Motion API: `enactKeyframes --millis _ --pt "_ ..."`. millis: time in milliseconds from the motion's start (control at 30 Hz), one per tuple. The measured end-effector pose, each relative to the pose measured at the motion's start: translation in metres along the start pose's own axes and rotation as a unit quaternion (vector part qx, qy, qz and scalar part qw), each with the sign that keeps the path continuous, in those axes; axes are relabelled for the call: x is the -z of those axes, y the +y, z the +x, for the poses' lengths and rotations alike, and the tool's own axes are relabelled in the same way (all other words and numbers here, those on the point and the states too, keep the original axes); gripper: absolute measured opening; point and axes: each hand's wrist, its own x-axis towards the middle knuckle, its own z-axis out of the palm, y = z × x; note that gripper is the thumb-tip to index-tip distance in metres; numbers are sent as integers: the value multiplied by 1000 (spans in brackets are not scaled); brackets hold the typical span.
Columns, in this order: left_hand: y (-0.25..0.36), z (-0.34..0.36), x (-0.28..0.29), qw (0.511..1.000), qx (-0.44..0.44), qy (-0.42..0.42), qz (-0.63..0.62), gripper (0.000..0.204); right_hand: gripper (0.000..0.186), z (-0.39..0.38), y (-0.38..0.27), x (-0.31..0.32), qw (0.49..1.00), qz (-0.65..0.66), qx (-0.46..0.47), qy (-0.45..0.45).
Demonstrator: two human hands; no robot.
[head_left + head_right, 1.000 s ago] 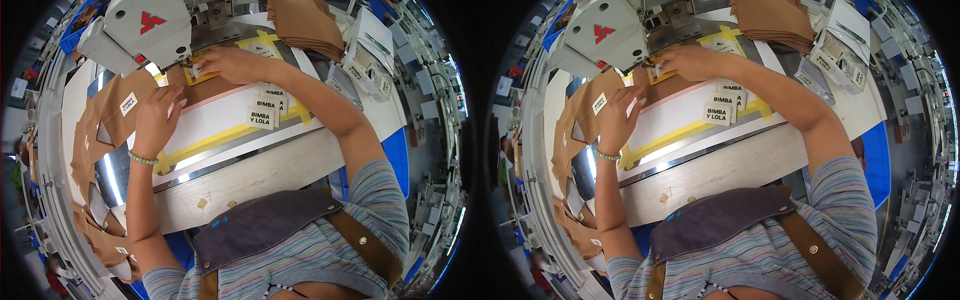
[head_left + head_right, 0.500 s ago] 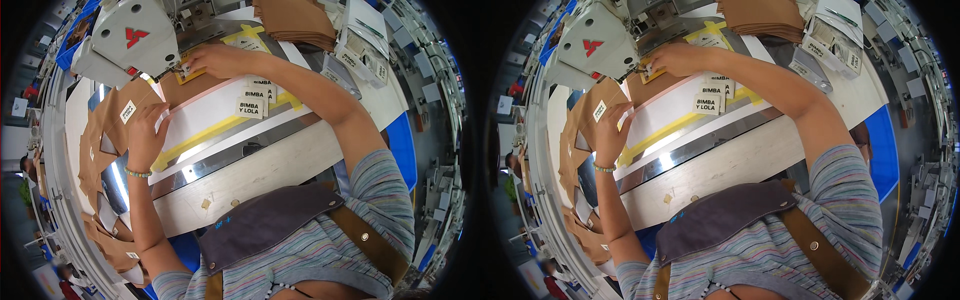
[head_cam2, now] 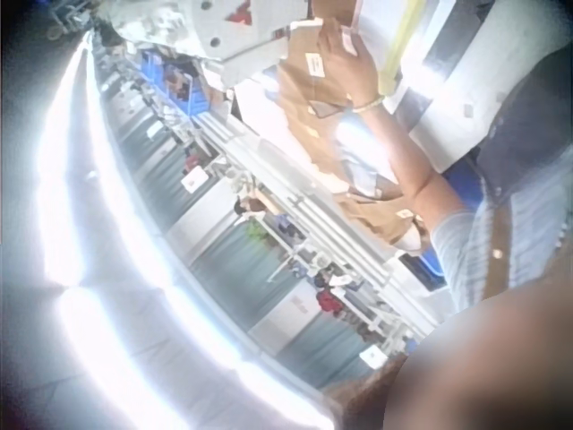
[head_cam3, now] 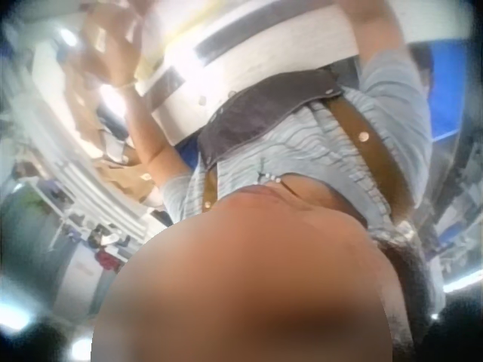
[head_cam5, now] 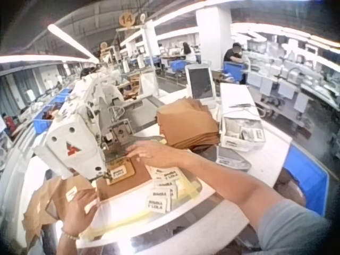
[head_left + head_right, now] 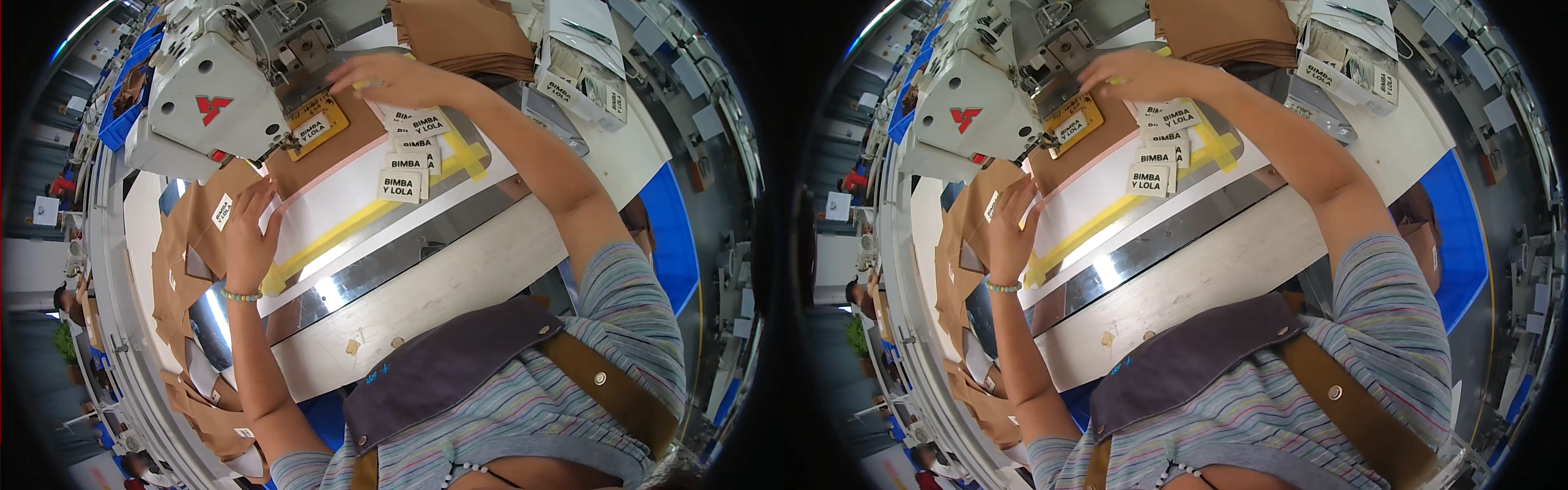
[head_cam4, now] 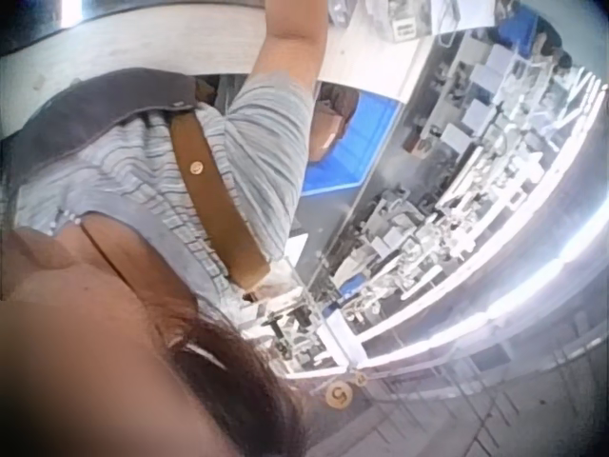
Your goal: The recorder is using an industrial sewing machine to sew brand labels onto pieces of brown leather fabric.
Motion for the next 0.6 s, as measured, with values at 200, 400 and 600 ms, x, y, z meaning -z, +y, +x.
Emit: enactKeyframes --millis 200,400,600 --pt "4 23 -10 998 26 -49 -20 47 30 -22 84 33 942 153 -179 240" --pt "-9 26 -29 999 -6 -29 40 51 30 -19 79 20 900 258 -207 282" --pt "-15 31 -36 998 -49 -19 16 48 31 -19 84 16 907 214 -215 293"
